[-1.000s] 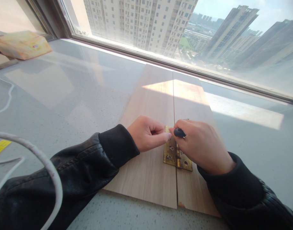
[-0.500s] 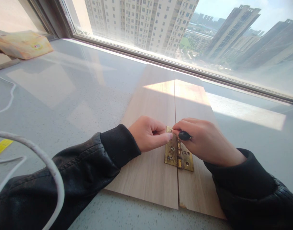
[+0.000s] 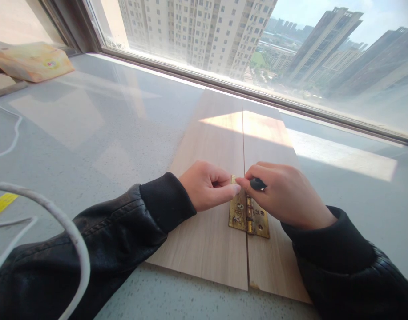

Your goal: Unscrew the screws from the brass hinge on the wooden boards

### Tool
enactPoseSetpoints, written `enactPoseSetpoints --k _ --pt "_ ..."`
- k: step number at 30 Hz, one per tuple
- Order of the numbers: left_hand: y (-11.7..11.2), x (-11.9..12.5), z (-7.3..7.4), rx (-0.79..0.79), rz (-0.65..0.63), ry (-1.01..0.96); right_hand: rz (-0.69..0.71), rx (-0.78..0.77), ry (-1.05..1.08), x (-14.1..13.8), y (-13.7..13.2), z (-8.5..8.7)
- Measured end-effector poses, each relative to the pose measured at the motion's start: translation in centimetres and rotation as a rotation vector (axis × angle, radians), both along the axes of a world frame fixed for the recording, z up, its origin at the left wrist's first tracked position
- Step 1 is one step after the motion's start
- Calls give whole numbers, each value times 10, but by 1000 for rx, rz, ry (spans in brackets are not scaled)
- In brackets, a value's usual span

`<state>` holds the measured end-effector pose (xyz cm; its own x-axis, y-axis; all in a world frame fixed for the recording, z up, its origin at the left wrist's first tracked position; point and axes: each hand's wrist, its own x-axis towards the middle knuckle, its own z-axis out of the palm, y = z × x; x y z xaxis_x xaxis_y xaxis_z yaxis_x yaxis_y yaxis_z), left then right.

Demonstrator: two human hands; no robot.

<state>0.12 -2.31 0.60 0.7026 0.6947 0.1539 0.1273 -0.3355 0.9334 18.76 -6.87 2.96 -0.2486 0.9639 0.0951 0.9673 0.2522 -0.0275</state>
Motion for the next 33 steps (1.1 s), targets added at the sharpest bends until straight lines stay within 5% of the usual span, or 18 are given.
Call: enactPoseSetpoints --k 7,13,22,33 --pt "1 0 1 -1 -8 12 86 -48 -3 -2 1 0" --pt "1 -1 1 0 -18 11 217 -95 196 4 2 4" --pt "0 -1 1 12 -4 2 -10 27 87 5 2 1" --pt "1 -2 2 4 -23 16 189 -62 200 8 2 4"
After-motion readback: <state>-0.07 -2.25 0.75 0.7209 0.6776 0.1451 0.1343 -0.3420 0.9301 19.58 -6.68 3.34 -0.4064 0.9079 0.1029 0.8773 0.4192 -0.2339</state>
